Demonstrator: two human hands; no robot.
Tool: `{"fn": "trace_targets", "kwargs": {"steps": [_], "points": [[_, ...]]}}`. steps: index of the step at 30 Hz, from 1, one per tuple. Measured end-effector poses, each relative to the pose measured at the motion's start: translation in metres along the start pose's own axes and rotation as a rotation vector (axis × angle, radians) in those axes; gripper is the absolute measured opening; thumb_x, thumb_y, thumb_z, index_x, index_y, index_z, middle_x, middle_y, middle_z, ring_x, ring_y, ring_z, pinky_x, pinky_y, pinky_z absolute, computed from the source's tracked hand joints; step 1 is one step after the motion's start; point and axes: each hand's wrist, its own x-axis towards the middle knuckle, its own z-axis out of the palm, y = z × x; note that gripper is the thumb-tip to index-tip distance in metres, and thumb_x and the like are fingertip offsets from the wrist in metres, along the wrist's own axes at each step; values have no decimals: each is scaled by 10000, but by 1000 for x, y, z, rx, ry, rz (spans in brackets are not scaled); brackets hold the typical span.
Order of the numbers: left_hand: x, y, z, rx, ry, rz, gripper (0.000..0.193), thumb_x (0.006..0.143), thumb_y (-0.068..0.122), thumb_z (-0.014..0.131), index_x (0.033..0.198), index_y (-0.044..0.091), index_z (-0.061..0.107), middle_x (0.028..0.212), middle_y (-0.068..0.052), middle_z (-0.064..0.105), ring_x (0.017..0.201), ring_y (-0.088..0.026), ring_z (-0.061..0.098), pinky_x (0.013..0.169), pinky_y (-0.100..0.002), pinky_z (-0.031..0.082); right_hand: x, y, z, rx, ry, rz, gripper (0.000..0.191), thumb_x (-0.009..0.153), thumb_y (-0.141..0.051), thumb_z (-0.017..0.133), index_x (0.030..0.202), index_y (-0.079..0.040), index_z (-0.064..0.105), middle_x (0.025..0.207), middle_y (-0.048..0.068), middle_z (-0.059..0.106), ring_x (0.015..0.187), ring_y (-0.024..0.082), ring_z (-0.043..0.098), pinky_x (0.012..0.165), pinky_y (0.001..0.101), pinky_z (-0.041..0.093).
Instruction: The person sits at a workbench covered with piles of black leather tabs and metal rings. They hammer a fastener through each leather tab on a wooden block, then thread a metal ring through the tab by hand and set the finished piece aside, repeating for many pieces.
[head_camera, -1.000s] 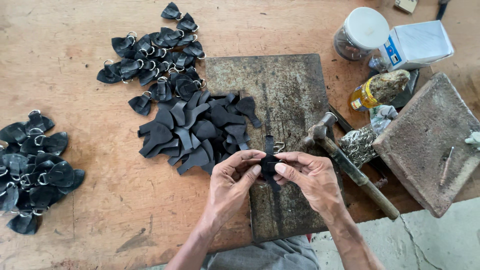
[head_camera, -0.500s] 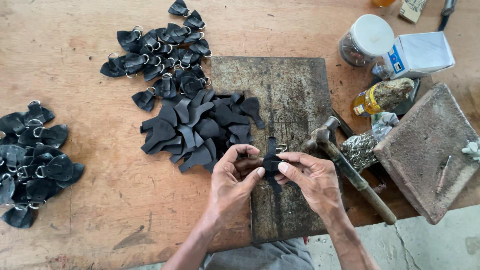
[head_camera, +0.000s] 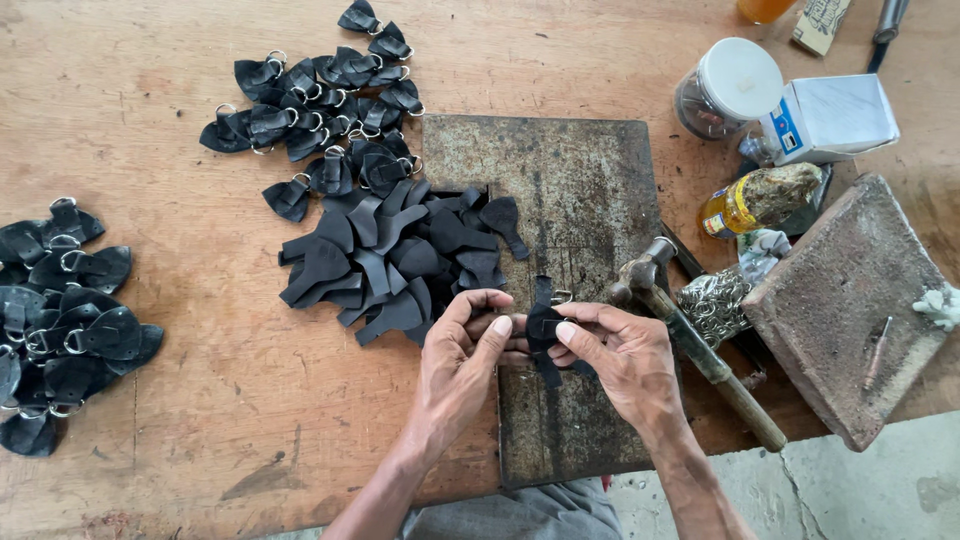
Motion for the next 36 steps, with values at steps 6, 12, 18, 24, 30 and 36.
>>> {"fn": "trace_targets", "kwargs": {"steps": [6,12,18,24,30,36], "points": [[-1,-1,-1,-14,-19,-22,283,1051,182,507,1251,-4,581,1026,-112,733,885,-153,738,793,-308,640,0,1,0,-11,2,-16,297,872,-59,751,1147,52,745,922,162,785,727,172,746,661,294,660],[-2,6,4,140,-46,-69,259,1011,186,572,1174,13,675,937,-74,748,825,-132,732,756,-283,656,-3,0,2,-4,0,-1,286,877,-63,749,1135,58,746,933,158,782,745,166,742,679,290,651],[0,10,12,337,-54,-11,198,911,122,732,1066,4,701,856,-68,756,756,-97,698,682,-261,603,-8,-4,5,-53,-3,13,282,892,-78,722,1142,51,731,924,138,781,749,159,753,685,289,661],[-10,16,23,541,-7,347,28,949,40,677,970,22,676,830,-52,754,686,-112,708,598,-265,592,-16,-10,16,-160,-23,-161,232,936,-144,696,1116,-2,730,900,87,763,746,124,734,668,271,662],[-13,28,15,646,-59,505,105,910,4,691,1009,-11,658,812,-77,726,670,-116,701,594,-260,576,-14,-8,10,-159,-44,-42,225,876,-185,766,996,-5,704,778,48,707,672,87,649,586,239,567],[-20,26,17,549,-49,209,83,939,48,710,953,-16,660,710,-77,677,580,-109,599,492,-268,466,-6,-4,-10,-27,-215,18,241,888,-233,771,930,-10,692,731,8,661,641,71,582,561,215,495]]}}
